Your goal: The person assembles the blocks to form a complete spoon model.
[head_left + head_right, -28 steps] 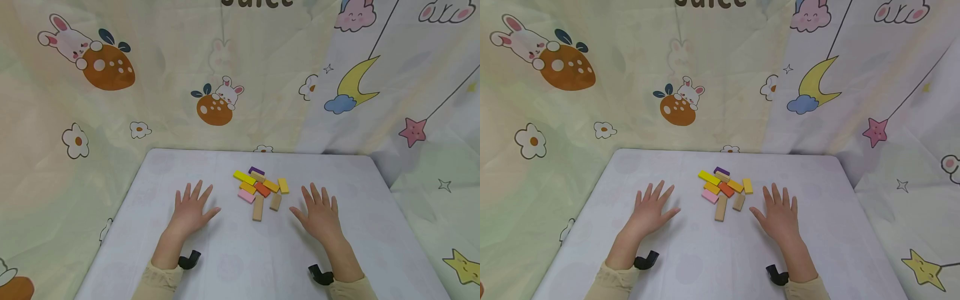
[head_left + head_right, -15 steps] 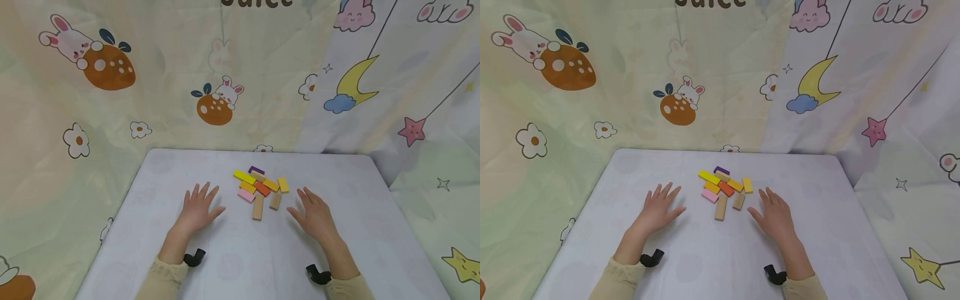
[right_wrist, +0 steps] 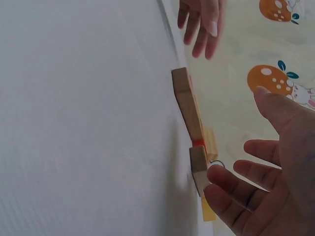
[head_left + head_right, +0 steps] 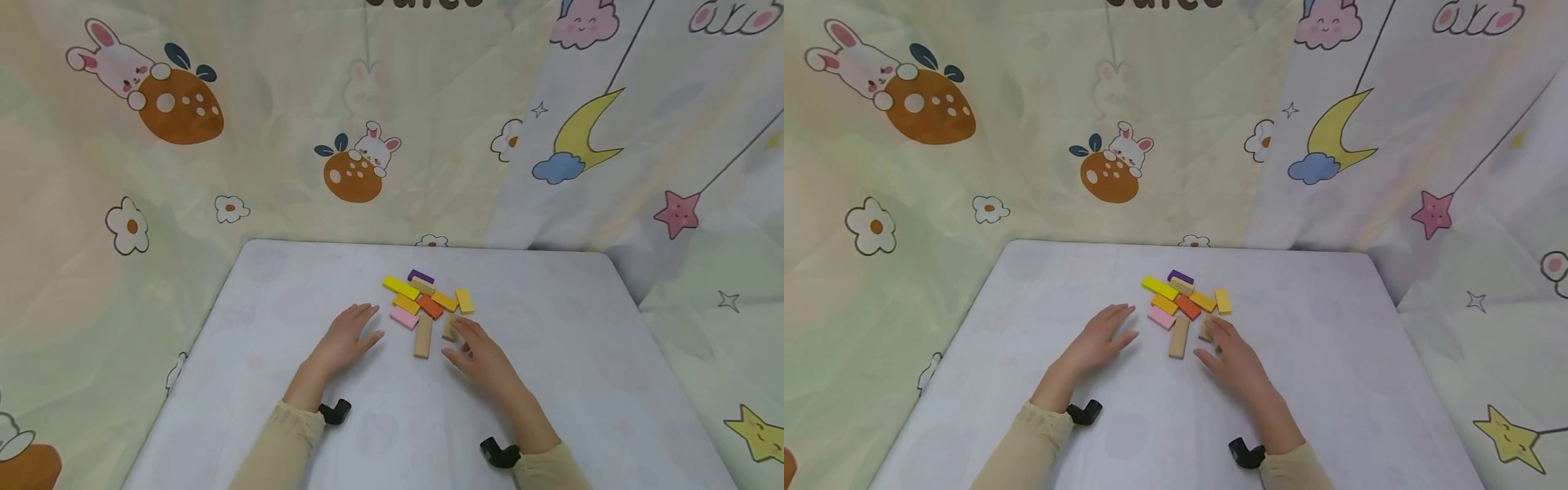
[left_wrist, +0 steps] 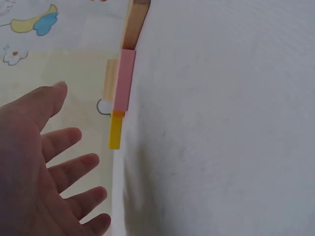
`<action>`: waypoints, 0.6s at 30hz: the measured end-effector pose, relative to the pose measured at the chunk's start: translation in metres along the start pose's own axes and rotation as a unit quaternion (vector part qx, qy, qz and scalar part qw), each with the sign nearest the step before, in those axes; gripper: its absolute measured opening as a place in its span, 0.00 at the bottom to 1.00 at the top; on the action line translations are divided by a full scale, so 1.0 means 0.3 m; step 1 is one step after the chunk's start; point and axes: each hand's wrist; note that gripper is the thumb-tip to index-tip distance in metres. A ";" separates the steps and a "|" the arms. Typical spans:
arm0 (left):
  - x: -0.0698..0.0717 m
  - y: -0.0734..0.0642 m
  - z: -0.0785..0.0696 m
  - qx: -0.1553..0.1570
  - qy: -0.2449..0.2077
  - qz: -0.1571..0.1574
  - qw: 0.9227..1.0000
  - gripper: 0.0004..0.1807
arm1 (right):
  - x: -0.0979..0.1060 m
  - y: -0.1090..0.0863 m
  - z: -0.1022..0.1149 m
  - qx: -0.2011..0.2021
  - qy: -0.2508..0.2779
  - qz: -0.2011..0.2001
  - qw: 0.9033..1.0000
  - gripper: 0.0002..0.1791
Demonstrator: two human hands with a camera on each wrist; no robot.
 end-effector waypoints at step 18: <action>-0.084 0.122 -0.008 -0.056 0.084 -0.010 0.995 0.27 | -0.137 0.055 0.033 0.052 0.011 0.019 0.998 0.44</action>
Point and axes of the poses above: each hand's wrist, its own y-axis towards the middle knuckle, its own x-axis out of the back of the hand, z = x × y, and after that the axes turned 4 degrees about x, right-handed
